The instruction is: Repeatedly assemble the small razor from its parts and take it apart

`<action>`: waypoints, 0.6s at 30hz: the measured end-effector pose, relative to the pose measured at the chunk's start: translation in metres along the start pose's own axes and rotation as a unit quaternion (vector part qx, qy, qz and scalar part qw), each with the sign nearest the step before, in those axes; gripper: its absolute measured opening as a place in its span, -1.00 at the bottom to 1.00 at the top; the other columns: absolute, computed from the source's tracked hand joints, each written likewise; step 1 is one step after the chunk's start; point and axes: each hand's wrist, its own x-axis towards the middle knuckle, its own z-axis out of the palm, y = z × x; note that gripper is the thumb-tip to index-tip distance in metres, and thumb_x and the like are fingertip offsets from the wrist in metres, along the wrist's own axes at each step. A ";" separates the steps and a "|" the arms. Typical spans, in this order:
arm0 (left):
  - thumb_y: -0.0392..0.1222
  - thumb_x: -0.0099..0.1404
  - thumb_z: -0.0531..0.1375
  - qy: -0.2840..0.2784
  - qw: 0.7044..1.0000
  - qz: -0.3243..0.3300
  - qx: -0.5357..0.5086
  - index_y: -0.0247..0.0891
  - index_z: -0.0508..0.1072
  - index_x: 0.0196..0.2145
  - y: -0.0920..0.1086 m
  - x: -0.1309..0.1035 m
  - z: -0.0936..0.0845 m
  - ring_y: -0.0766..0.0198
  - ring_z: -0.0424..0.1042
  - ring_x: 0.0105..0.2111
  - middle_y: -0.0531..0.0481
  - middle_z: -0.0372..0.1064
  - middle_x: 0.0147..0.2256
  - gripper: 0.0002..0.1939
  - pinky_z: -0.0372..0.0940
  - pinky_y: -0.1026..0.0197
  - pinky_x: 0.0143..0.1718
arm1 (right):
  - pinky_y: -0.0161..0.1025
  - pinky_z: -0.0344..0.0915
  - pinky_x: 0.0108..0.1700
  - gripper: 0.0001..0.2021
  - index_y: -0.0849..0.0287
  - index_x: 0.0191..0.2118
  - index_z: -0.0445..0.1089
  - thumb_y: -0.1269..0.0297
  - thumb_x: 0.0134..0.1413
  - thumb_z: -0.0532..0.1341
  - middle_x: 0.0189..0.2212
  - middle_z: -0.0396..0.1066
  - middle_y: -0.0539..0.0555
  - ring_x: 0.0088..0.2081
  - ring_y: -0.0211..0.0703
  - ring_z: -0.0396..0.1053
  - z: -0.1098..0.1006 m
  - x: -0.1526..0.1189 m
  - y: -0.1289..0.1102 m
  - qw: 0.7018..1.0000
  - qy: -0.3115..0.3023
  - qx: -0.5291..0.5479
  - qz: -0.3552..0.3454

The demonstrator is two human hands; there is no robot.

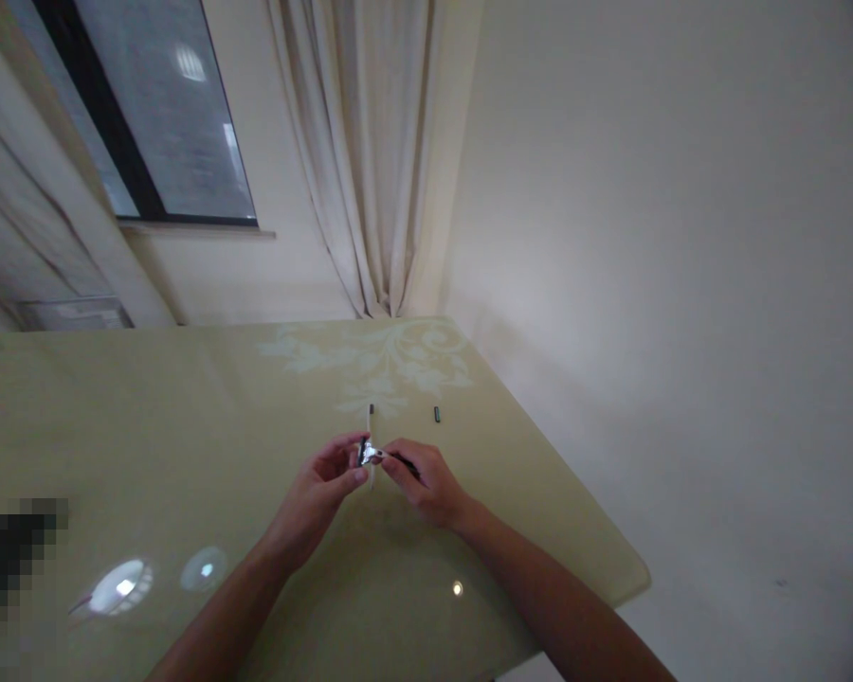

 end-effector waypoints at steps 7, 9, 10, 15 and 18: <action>-0.06 -0.02 0.57 0.002 1.000 0.005 0.015 -0.11 0.65 -0.05 0.002 -0.001 0.001 0.20 0.43 -0.21 -0.01 0.50 -0.26 -0.46 0.30 0.20 -0.11 | -0.31 0.19 -0.27 -0.55 0.21 -0.18 0.51 -0.04 0.47 0.05 -0.40 0.42 0.03 -0.37 -0.22 0.32 -0.002 0.001 0.000 1.000 0.002 -0.007 -0.007; -0.07 -0.03 0.57 0.005 1.000 0.007 0.028 -0.13 0.65 -0.06 0.003 -0.001 0.000 0.20 0.43 -0.22 -0.03 0.50 -0.25 -0.46 0.30 0.21 -0.13 | -0.31 0.21 -0.25 -0.56 0.21 -0.16 0.53 -0.03 0.48 0.06 -0.38 0.45 0.05 -0.35 -0.22 0.34 -0.003 0.001 0.001 1.000 -0.006 -0.008 -0.014; -0.07 -0.04 0.57 0.009 0.999 0.007 0.034 -0.15 0.65 -0.06 0.003 -0.001 0.000 0.20 0.44 -0.22 -0.04 0.50 -0.25 -0.46 0.30 0.20 -0.14 | -0.31 0.22 -0.24 -0.56 0.20 -0.14 0.53 -0.03 0.48 0.06 -0.37 0.46 0.05 -0.34 -0.21 0.36 -0.004 0.001 0.001 1.000 -0.010 -0.009 -0.016; -0.09 -0.05 0.56 0.016 0.998 0.009 0.057 -0.15 0.66 -0.08 0.005 -0.001 0.000 0.21 0.42 -0.25 -0.01 0.49 -0.28 -0.47 0.31 0.20 -0.14 | -0.30 0.26 -0.20 -0.56 0.21 -0.10 0.55 -0.03 0.48 0.07 -0.32 0.52 0.09 -0.30 -0.18 0.41 -0.006 0.002 0.002 1.000 -0.022 -0.008 -0.020; -0.09 -0.07 0.56 0.021 0.997 0.009 0.074 -0.15 0.67 -0.10 0.006 -0.002 0.000 0.22 0.40 -0.27 0.00 0.47 -0.31 -0.48 0.32 0.20 -0.17 | -0.29 0.27 -0.19 -0.56 0.21 -0.10 0.56 -0.02 0.48 0.07 -0.31 0.54 0.10 -0.30 -0.18 0.42 -0.008 0.002 0.003 0.999 -0.037 -0.011 -0.022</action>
